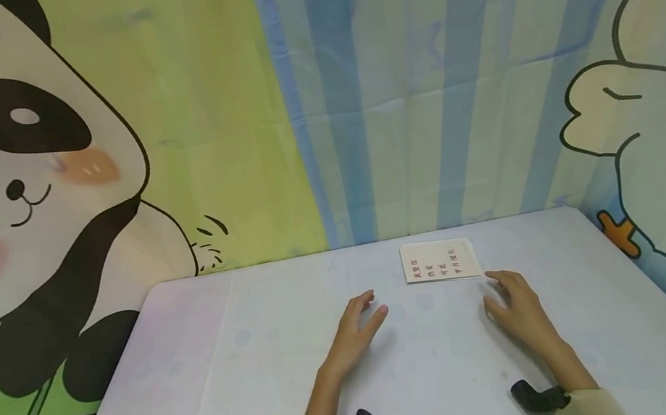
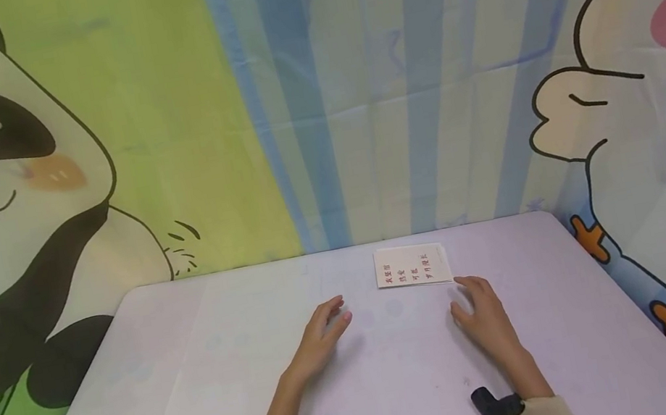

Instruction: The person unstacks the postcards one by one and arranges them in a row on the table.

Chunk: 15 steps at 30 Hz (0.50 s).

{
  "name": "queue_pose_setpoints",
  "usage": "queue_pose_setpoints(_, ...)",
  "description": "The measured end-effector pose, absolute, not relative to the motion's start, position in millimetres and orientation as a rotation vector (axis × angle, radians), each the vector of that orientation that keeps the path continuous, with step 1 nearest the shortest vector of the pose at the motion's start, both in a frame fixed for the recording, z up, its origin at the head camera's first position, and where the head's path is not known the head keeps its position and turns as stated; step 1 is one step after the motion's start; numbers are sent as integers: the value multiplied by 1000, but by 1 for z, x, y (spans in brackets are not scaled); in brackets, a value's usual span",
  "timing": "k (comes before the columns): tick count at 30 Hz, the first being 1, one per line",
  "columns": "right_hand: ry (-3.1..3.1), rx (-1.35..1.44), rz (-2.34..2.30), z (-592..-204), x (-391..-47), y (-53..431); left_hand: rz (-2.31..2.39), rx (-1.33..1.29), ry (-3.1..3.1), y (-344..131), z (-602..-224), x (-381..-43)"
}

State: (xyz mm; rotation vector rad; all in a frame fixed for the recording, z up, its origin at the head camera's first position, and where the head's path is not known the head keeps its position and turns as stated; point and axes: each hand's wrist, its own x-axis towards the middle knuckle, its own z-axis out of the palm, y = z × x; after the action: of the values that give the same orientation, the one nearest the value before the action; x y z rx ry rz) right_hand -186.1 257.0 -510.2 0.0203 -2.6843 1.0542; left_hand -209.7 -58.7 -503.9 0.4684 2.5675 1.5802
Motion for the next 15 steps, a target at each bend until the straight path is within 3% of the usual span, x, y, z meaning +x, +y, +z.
queue_pose_setpoints(15, -2549, -82, 1137, -510, -195, 254, 1589, 418, 2630, -44, -511, -220)
